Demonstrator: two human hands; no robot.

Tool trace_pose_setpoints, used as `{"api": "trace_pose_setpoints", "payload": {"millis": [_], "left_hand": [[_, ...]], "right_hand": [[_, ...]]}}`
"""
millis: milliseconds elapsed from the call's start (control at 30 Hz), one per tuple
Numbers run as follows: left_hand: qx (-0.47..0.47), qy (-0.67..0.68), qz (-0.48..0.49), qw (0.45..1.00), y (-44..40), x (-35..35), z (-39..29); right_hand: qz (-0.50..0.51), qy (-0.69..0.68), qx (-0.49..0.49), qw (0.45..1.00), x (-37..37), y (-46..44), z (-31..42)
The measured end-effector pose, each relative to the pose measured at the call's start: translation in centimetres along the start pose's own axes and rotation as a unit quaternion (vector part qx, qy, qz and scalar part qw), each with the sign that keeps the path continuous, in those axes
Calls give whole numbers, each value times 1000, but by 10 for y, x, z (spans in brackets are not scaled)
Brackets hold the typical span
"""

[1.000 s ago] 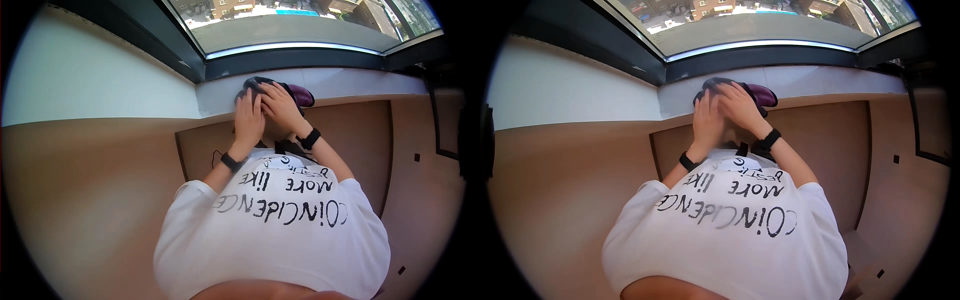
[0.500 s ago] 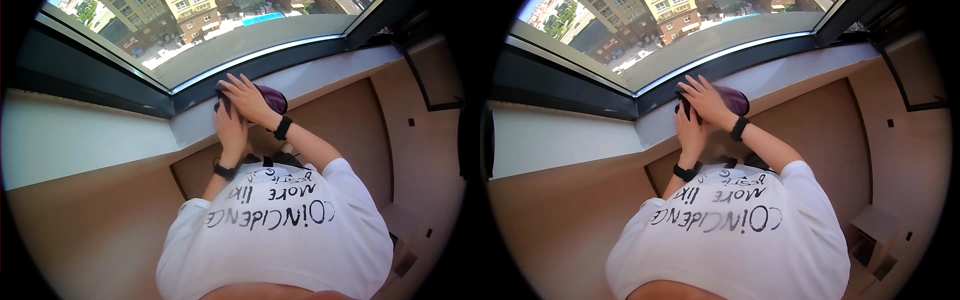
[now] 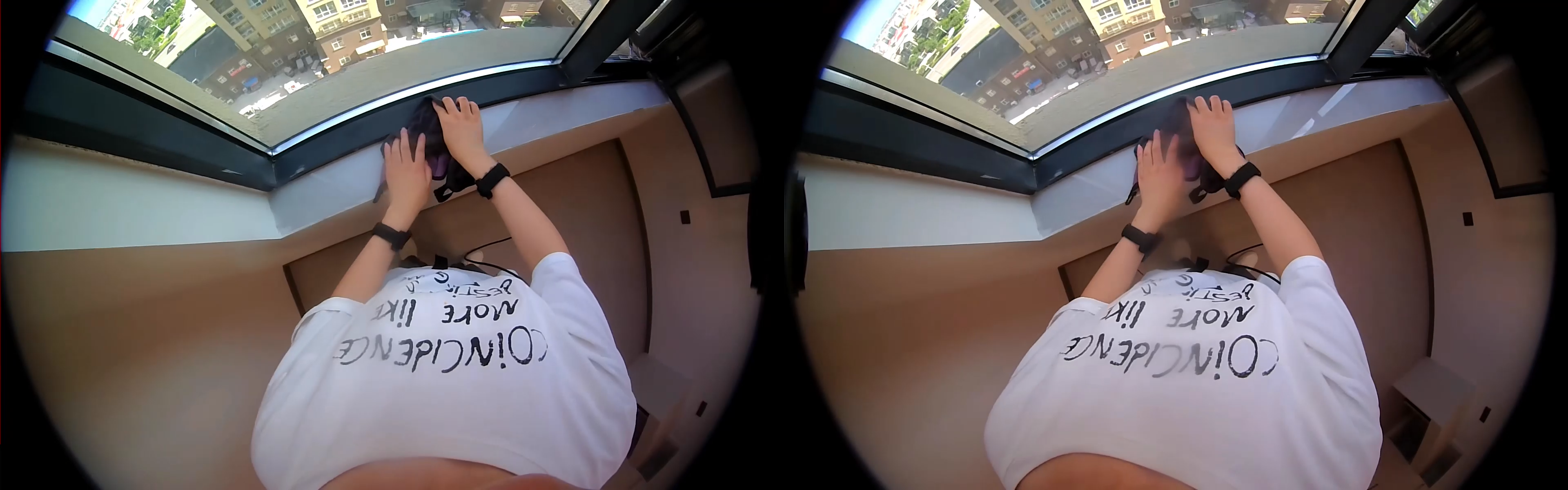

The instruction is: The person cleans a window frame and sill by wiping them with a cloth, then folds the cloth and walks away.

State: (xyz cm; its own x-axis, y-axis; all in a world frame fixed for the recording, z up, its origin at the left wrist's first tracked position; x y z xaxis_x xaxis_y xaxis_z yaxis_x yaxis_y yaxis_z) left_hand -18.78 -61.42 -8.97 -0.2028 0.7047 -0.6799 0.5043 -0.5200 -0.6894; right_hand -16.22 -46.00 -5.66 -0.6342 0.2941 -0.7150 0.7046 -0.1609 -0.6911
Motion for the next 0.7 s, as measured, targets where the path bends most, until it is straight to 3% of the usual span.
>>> {"api": "trace_pose_setpoints", "payload": {"millis": [200, 233, 467, 600, 700], "left_hand": [[18, 34, 3, 999, -7, 29, -35], [20, 38, 1, 999, -6, 33, -36], [42, 94, 29, 994, -15, 34, -55], [34, 181, 34, 982, -7, 34, -82], [-61, 329, 121, 934, 2, 32, -124]], "right_hand": [[-26, 14, 42, 999, -18, 50, -45], [-2, -24, 98, 995, -21, 60, -46], [-30, -123, 176, 976, -50, 113, -51], [-9, -286, 277, 917, -82, 136, -71], [-14, -377, 325, 868, -106, 156, -105]]}}
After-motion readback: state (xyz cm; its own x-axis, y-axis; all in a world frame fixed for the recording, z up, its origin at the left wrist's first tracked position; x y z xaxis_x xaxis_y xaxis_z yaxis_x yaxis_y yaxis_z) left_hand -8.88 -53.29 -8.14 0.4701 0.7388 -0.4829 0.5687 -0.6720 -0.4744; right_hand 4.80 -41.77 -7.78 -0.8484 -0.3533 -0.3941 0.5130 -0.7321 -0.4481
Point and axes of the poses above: each hand's wrist, its own y-axis away from the middle knuckle, its own x-axis out of the palm, z = x × y, the point moved 1 cm from there along -y, towards the middle knuckle, and after that the axes turned 15 degrees about -z, right-handed, at the moved point
